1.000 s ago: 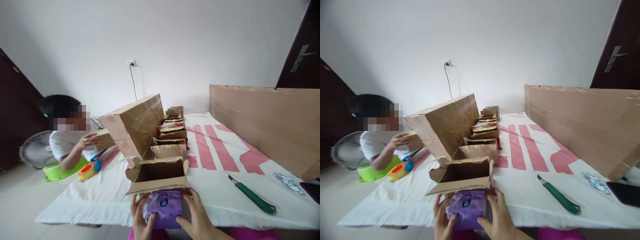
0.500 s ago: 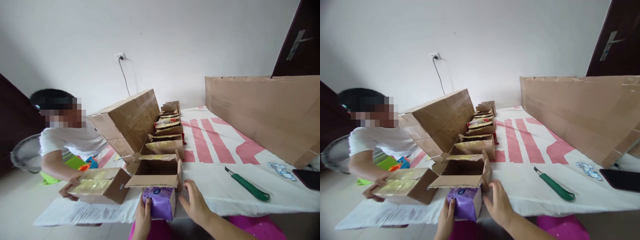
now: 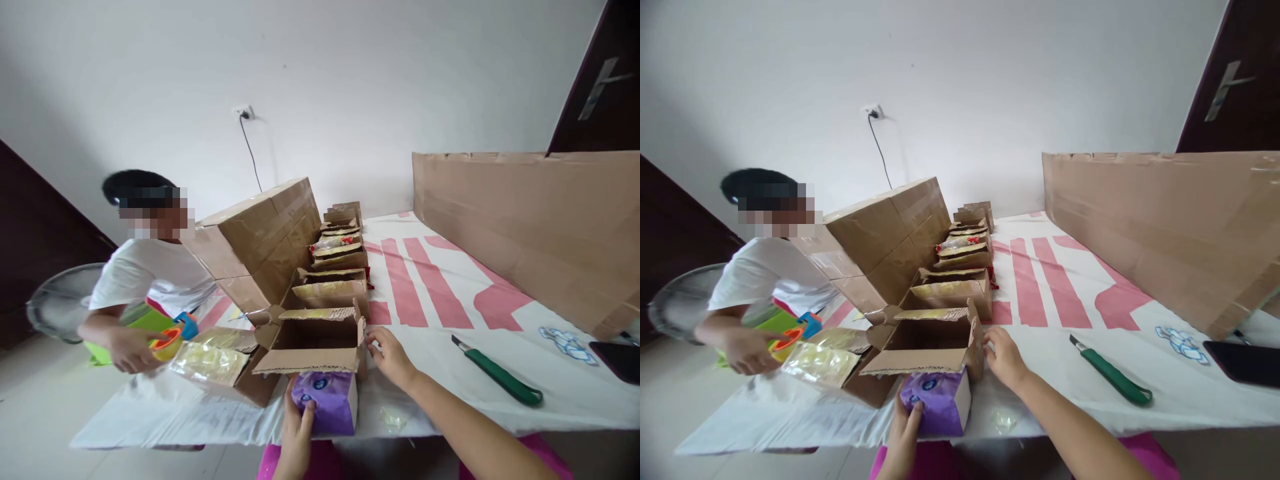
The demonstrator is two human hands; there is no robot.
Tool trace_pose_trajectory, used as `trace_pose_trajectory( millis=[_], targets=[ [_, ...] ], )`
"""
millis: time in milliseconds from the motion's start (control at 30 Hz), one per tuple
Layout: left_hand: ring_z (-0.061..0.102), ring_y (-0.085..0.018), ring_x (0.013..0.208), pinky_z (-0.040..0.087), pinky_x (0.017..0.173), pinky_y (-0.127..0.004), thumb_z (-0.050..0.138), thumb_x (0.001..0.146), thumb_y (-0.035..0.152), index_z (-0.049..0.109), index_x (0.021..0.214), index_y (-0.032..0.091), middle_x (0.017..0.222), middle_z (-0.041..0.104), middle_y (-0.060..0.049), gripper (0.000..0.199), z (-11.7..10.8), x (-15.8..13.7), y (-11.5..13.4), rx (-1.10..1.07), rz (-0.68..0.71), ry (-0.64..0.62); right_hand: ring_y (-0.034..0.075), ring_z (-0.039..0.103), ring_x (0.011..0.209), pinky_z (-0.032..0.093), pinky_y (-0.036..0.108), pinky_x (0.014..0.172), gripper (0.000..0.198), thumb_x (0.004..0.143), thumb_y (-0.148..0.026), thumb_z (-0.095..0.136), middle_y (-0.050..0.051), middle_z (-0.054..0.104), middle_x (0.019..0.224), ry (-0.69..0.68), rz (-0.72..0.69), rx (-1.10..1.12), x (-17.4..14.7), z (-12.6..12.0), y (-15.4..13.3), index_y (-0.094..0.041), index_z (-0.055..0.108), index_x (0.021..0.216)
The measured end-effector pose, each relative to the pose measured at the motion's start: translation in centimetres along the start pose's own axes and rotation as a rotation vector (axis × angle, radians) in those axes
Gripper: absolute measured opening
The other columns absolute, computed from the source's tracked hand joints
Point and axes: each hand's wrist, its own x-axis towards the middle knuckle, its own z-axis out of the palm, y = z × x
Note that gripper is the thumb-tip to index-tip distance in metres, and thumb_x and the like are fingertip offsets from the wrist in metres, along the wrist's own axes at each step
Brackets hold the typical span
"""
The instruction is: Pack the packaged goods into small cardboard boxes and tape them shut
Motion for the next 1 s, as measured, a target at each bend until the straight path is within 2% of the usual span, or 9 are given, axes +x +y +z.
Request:
trace_pose_trajectory(
  millis=[100, 167, 333, 400, 467, 667, 767, 867, 1000],
  targets=[
    [0.039, -0.03, 0.138, 0.032, 0.114, -0.047, 0.05, 0.083, 0.053, 0.029, 0.14, 0.019, 0.146, 0.041, -0.016, 0.07, 0.7, -0.1, 0.0, 0.025, 0.039, 0.027, 0.02, 0.063, 0.079, 0.052, 0.035, 0.074, 0.009, 0.083, -0.02, 0.049, 0.005, 0.066, 0.084, 0.015, 0.072, 0.012, -0.8, -0.9, 0.1, -0.022, 0.058, 0.085],
    [0.041, -0.032, 0.136, 0.034, 0.112, -0.048, 0.056, 0.079, 0.054, 0.031, 0.138, 0.017, 0.142, 0.044, -0.018, 0.074, 1.2, 0.2, 0.3, 0.035, 0.03, 0.047, 0.018, 0.063, 0.07, 0.051, 0.031, 0.067, 0.007, 0.085, -0.024, 0.048, 0.003, 0.066, 0.078, 0.023, 0.13, 0.018, -1.7, -1.8, 0.1, -0.022, 0.055, 0.084],
    [0.049, -0.037, 0.125, 0.038, 0.107, -0.053, 0.063, 0.07, 0.06, 0.043, 0.129, 0.015, 0.125, 0.054, -0.017, 0.077, 2.6, 2.7, 0.6, 0.049, 0.031, 0.079, 0.015, 0.061, 0.058, 0.048, 0.025, 0.057, 0.007, 0.079, -0.029, 0.053, -0.002, 0.063, 0.064, 0.094, 0.284, -0.035, -4.4, -5.6, 0.8, -0.023, 0.053, 0.075],
    [0.048, -0.041, 0.124, 0.039, 0.105, -0.056, 0.063, 0.067, 0.063, 0.047, 0.124, 0.014, 0.12, 0.056, -0.018, 0.077, 3.5, 4.2, 0.6, 0.105, 0.03, 0.055, 0.015, 0.061, 0.058, 0.048, 0.025, 0.058, 0.008, 0.076, -0.031, 0.055, -0.002, 0.064, 0.063, 0.166, 0.351, -0.098, -5.5, -8.2, 1.7, -0.023, 0.055, 0.074],
    [0.047, -0.043, 0.125, 0.039, 0.104, -0.056, 0.062, 0.066, 0.066, 0.048, 0.123, 0.012, 0.12, 0.055, -0.019, 0.079, 4.6, 5.7, 1.0, 0.142, 0.033, 0.015, 0.017, 0.062, 0.06, 0.049, 0.027, 0.06, 0.011, 0.075, -0.034, 0.055, -0.001, 0.065, 0.065, 0.257, 0.426, -0.178, -6.6, -11.9, 2.9, -0.023, 0.057, 0.075],
    [0.043, -0.041, 0.129, 0.037, 0.107, -0.054, 0.057, 0.068, 0.065, 0.043, 0.125, 0.012, 0.124, 0.052, -0.021, 0.079, 7.5, 8.7, 4.0, 0.083, 0.062, 0.029, 0.023, 0.066, 0.074, 0.049, 0.031, 0.069, 0.021, 0.074, -0.033, 0.051, 0.005, 0.071, 0.076, 0.521, 0.736, -0.503, -9.7, -26.1, 6.1, -0.021, 0.066, 0.083],
    [0.038, -0.04, 0.133, 0.034, 0.11, -0.053, 0.06, 0.069, 0.061, 0.043, 0.124, 0.014, 0.125, 0.05, -0.02, 0.075, 8.4, 10.0, 5.0, 0.052, 0.079, 0.044, 0.024, 0.066, 0.074, 0.047, 0.031, 0.066, 0.021, 0.074, -0.029, 0.052, 0.009, 0.073, 0.079, 0.605, 0.921, -0.672, -10.8, -31.7, 7.5, -0.019, 0.069, 0.083],
    [0.036, -0.04, 0.134, 0.031, 0.111, -0.055, 0.066, 0.068, 0.054, 0.043, 0.122, 0.016, 0.123, 0.05, -0.017, 0.07, 9.3, 11.4, 5.3, -0.022, 0.065, 0.054, 0.022, 0.066, 0.068, 0.045, 0.029, 0.06, 0.019, 0.074, -0.028, 0.057, 0.009, 0.074, 0.08, 0.613, 1.049, -0.784, -11.8, -34.7, 8.8, -0.02, 0.071, 0.084],
    [0.037, -0.037, 0.133, 0.029, 0.111, -0.056, 0.071, 0.068, 0.044, 0.044, 0.118, 0.018, 0.119, 0.051, -0.014, 0.062, 10.6, 13.2, 5.6, -0.087, 0.064, 0.075, 0.022, 0.064, 0.061, 0.045, 0.029, 0.057, 0.018, 0.075, -0.032, 0.059, 0.008, 0.072, 0.075, 0.562, 1.09, -0.89, -12.3, -35.7, 10.3, -0.022, 0.073, 0.078]
  ],
)
